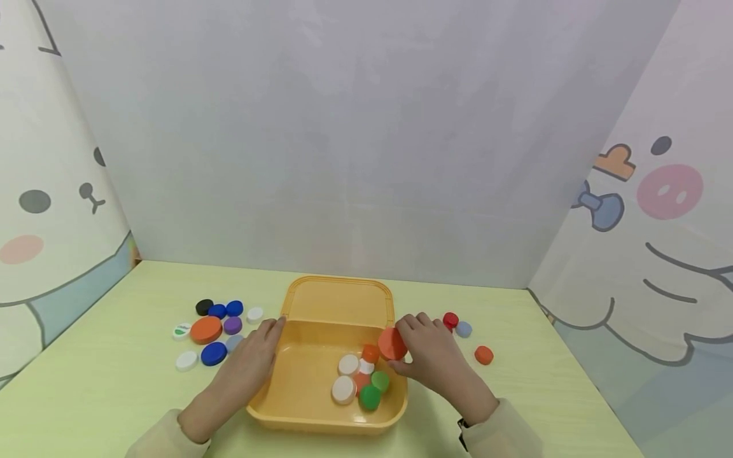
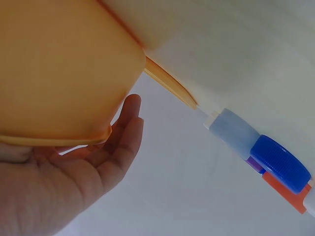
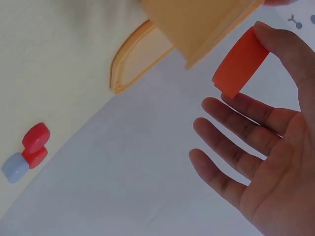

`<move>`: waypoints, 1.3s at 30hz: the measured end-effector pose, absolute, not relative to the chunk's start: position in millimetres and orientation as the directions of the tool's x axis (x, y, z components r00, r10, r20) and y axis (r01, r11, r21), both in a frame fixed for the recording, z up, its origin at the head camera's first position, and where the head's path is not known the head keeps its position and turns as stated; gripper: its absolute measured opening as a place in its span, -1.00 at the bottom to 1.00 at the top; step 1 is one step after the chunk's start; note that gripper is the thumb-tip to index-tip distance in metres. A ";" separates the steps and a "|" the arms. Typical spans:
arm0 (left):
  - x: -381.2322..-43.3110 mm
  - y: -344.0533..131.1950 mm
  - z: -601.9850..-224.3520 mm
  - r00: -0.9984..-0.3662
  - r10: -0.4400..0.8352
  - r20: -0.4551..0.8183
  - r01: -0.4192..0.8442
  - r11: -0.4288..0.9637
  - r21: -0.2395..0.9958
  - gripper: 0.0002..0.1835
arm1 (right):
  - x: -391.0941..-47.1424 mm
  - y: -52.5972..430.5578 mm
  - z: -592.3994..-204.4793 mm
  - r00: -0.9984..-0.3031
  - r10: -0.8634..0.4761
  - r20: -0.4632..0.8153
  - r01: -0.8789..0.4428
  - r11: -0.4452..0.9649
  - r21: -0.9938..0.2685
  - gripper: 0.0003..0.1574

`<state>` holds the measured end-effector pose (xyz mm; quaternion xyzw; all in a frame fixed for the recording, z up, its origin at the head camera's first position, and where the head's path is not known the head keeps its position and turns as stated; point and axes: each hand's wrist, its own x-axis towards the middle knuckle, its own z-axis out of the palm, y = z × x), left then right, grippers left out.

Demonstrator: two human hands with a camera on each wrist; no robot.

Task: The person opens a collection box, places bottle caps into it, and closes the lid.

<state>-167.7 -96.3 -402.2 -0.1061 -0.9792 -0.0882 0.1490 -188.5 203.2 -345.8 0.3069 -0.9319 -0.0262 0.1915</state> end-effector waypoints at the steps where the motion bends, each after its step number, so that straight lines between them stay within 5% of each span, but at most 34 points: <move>1: -167.7 -96.2 -401.8 -0.935 0.179 0.306 0.232 0.962 0.145 -0.43 | -187.3 199.7 -347.1 -0.742 -0.588 0.322 -0.568 0.807 0.163 -0.39; 12: -167.0 -95.8 -400.7 -0.940 0.176 0.292 0.230 0.959 0.164 -0.43 | -183.8 176.1 -363.2 -0.778 -0.614 0.134 -0.599 0.789 0.138 -0.32; 39: -166.7 -95.5 -400.1 -0.947 0.169 0.272 0.222 0.959 0.175 -0.41 | -187.2 175.1 -377.7 -0.743 -0.652 0.152 -0.636 0.758 0.143 -0.34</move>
